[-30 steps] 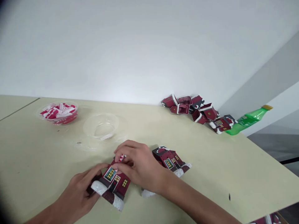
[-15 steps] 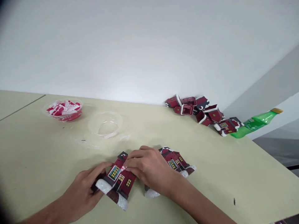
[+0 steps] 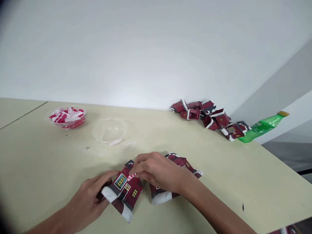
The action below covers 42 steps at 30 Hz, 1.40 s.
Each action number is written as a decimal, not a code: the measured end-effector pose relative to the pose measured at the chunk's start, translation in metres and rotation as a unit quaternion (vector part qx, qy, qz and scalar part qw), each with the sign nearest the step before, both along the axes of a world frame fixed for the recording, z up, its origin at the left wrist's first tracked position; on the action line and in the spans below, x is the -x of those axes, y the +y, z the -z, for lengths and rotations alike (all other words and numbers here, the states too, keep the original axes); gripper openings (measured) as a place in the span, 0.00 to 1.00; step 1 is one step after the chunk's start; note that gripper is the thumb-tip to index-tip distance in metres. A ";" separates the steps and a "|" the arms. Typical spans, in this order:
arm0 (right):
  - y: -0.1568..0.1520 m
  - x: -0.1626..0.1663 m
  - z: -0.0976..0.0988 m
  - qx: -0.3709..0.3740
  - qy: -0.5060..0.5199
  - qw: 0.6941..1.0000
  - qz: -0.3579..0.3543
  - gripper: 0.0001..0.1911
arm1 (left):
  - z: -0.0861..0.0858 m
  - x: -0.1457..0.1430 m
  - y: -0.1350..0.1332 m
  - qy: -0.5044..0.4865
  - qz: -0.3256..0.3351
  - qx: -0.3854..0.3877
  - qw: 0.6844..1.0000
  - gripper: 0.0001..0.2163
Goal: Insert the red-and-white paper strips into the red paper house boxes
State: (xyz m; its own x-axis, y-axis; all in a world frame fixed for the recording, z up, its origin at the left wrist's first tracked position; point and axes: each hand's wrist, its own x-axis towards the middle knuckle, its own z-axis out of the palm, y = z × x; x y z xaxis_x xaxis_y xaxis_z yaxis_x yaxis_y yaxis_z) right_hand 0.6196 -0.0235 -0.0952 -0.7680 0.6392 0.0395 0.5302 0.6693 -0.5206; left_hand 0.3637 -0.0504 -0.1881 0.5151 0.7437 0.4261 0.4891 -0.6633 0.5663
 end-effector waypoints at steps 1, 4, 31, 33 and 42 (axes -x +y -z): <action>0.001 -0.001 0.001 0.000 0.009 1.000 0.001 0.11 | 0.000 0.000 0.000 0.002 0.002 -0.004 1.000 0.22; 0.000 0.001 0.004 -0.035 0.028 0.998 0.040 0.10 | 0.001 -0.001 0.000 0.004 -0.001 -0.014 1.000 0.22; -0.033 0.040 0.006 -0.196 -0.136 0.970 0.041 0.12 | -0.005 -0.003 0.000 0.085 -0.005 -0.128 0.988 0.19; -0.034 0.040 0.004 -0.205 -0.149 0.967 0.016 0.12 | -0.004 -0.003 -0.001 0.087 -0.004 -0.128 0.988 0.18; -0.030 0.040 -0.006 -0.126 -0.136 0.981 0.058 0.11 | 0.000 -0.003 -0.002 0.058 -0.008 -0.126 0.990 0.16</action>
State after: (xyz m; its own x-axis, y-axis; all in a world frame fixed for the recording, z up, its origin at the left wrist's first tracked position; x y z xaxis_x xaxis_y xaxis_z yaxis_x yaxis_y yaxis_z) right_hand 0.5795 -0.0530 -0.0893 -0.6951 0.7189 0.0110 0.7066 0.6859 -0.1742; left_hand 0.3669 -0.0525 -0.1885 0.5603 0.6294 0.5384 0.5522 -0.7684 0.3236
